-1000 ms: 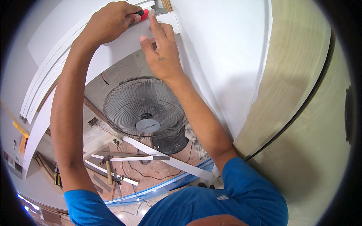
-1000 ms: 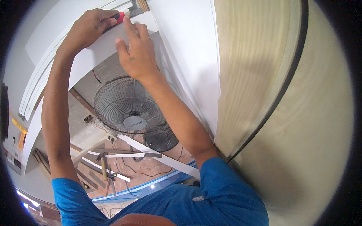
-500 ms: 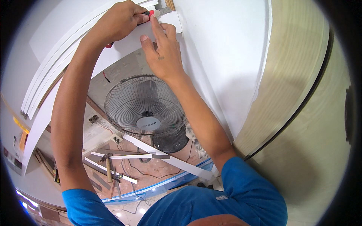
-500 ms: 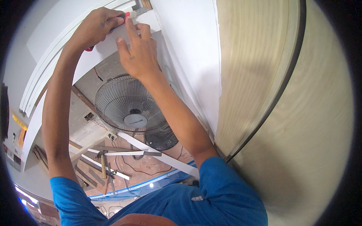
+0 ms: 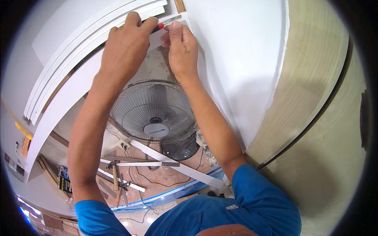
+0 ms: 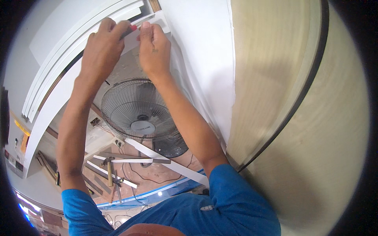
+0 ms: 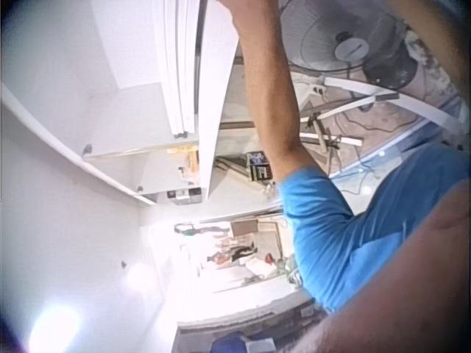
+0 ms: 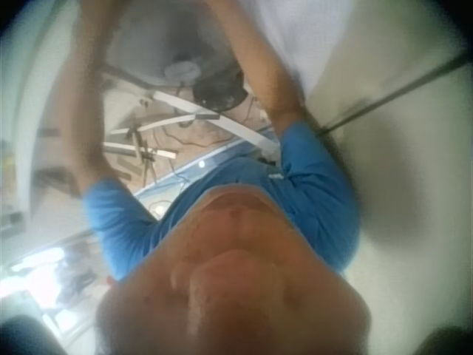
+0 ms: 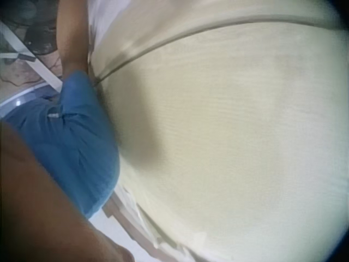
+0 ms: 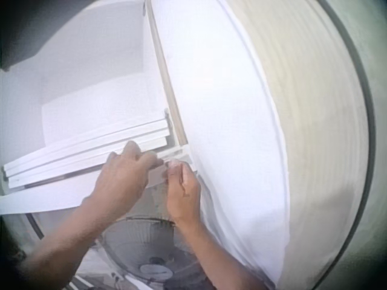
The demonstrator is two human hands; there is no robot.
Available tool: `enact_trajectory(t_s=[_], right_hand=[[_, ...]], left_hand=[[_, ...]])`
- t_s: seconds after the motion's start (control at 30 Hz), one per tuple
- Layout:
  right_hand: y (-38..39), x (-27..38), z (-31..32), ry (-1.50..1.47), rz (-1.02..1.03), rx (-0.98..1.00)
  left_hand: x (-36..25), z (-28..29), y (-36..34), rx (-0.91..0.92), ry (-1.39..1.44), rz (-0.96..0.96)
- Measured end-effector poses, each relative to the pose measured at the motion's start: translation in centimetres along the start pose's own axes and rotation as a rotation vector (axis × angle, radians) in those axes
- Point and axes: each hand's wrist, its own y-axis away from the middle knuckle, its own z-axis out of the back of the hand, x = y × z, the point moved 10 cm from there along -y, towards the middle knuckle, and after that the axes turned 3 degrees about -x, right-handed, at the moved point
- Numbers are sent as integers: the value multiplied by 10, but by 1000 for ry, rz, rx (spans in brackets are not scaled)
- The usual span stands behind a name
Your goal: The person measures and marks a white cabinet shelf using a metal ruler and a red utility knife, then cuts and fits white trim pieces along the shelf edge. The person repeatedly measures, marks, and cuts trim to fit the cabinet.
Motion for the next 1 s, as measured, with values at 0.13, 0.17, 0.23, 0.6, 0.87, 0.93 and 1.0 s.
enact_trajectory(t_s=[0.13, 0.17, 0.23, 0.6, 0.87, 0.93, 1.0], right_hand=[[-9, -6, -4, -53, -57, -15], [-11, -8, -3, -68, -77, -25], [-17, -8, 0, -122, -64, -55], [-31, -11, 3, -67, -54, -53], [-33, -15, 7, -71, -83, -70], [-33, -17, 6, -79, -98, -71], [-35, -19, 5, -90, -100, -62]], left_hand=[[-22, -1, 4, -98, -81, -111], [-24, -6, 3, -86, -87, -93], [-32, -6, 2, -152, -78, -117], [-35, -9, -1, -162, -162, -161], [-38, -14, -6, -142, -168, -159], [-37, -17, -8, -105, -172, -132], [-40, -13, -9, -111, -189, -140]])
